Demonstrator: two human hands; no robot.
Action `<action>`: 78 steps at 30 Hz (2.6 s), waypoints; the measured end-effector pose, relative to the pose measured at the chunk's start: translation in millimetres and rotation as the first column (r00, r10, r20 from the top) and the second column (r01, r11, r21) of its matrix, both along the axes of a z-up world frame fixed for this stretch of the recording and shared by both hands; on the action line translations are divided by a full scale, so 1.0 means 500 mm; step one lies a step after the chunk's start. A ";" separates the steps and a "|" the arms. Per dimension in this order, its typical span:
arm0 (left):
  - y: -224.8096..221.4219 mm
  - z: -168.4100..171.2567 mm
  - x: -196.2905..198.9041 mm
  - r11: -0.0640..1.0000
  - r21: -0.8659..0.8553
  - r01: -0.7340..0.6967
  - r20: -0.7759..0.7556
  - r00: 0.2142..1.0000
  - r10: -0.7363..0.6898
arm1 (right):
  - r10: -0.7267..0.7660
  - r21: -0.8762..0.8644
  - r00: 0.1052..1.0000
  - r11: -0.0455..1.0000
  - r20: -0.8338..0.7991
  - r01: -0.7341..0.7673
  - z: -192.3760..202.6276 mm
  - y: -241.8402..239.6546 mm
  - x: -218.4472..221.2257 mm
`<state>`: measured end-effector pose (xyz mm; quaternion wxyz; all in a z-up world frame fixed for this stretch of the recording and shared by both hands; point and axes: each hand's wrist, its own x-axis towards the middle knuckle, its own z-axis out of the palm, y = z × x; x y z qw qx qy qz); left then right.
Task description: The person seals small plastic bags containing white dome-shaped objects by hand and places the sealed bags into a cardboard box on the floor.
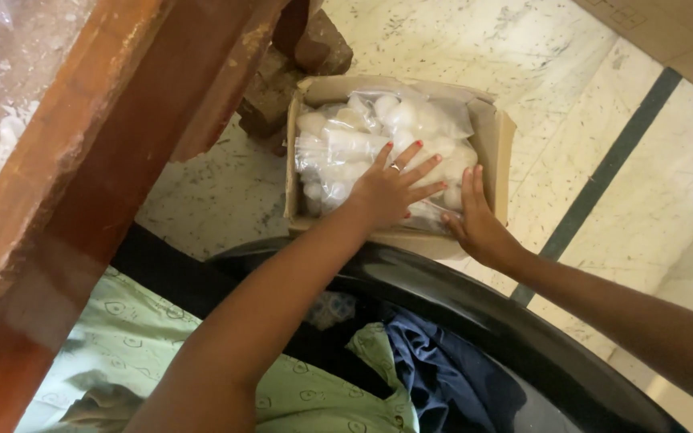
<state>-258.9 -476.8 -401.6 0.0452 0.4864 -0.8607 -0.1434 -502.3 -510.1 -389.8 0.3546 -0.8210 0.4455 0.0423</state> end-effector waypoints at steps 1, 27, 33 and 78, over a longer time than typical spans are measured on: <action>0.002 -0.009 -0.001 1.000 -0.019 -0.002 0.013 1.000 0.003 | 0.024 -0.011 1.000 1.000 0.013 -0.023 -0.007 0.001 -0.003; 0.158 0.288 0.182 0.958 0.144 -0.248 -0.132 0.955 0.267 | 0.373 0.021 0.659 0.879 -0.653 -0.477 0.331 -0.271 0.309; 0.339 0.559 0.359 0.844 -0.269 -0.464 -0.303 0.873 0.383 | 0.248 -0.510 0.945 0.797 -0.211 -0.323 0.754 -0.119 0.733; 0.735 0.620 0.731 0.568 -0.375 -0.732 -0.298 0.676 0.674 | 0.091 -0.163 0.986 0.984 0.141 -0.068 0.649 -0.166 1.391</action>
